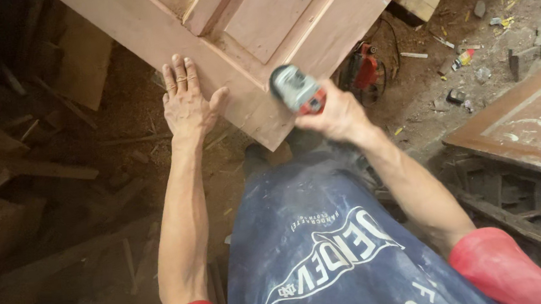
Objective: The person uses a handheld electric sander to smooth the surface of a large wooden door. They move the sander across the panels and edges, holding the door steady with the other hand.
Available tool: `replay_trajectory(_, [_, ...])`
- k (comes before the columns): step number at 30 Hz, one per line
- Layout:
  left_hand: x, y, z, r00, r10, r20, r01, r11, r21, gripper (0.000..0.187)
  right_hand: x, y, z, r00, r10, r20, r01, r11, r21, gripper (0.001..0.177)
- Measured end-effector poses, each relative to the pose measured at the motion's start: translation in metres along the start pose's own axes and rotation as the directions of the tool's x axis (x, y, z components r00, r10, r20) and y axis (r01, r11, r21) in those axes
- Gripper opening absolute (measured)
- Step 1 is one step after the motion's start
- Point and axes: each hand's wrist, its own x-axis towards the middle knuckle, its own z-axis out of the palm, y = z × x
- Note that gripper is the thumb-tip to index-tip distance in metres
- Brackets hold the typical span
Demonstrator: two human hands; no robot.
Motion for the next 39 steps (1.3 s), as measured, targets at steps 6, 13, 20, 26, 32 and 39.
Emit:
replay_trajectory(6, [-0.004, 0.010, -0.012, 0.999, -0.024, -0.032, 0.023, 1.000, -0.006, 0.107, 0.024, 0.033, -0.051, 0.983, 0.028, -0.184, -0.010, 0.995, 0.096, 0.084])
replay_trajectory(13, [0.008, 0.001, 0.006, 0.999, -0.041, -0.006, 0.041, 0.999, 0.017, 0.107, 0.006, 0.026, -0.028, 0.994, -0.055, -0.093, 0.059, 0.998, 0.037, 0.082])
replay_trajectory(20, [0.011, -0.002, 0.022, 0.990, -0.004, -0.138, 0.004, 1.000, 0.003, 0.095, -0.019, -0.031, 0.029, 0.968, -0.109, 0.224, 0.147, 0.976, -0.163, 0.093])
replay_trajectory(26, [0.005, -0.001, 0.009, 0.999, -0.025, -0.045, 0.025, 1.000, 0.002, 0.117, -0.039, -0.023, 0.035, 0.973, -0.095, 0.208, 0.128, 0.980, -0.149, 0.084])
replay_trajectory(32, [0.004, 0.003, 0.001, 1.000, -0.012, -0.028, 0.012, 1.000, 0.012, 0.128, -0.042, 0.039, 0.000, 0.998, -0.005, -0.068, 0.007, 1.000, 0.018, 0.086])
replay_trajectory(39, [0.001, 0.007, -0.004, 1.000, -0.005, -0.011, 0.005, 1.000, 0.011, 0.128, -0.057, 0.046, 0.012, 0.996, 0.084, 0.009, -0.083, 0.996, -0.025, 0.092])
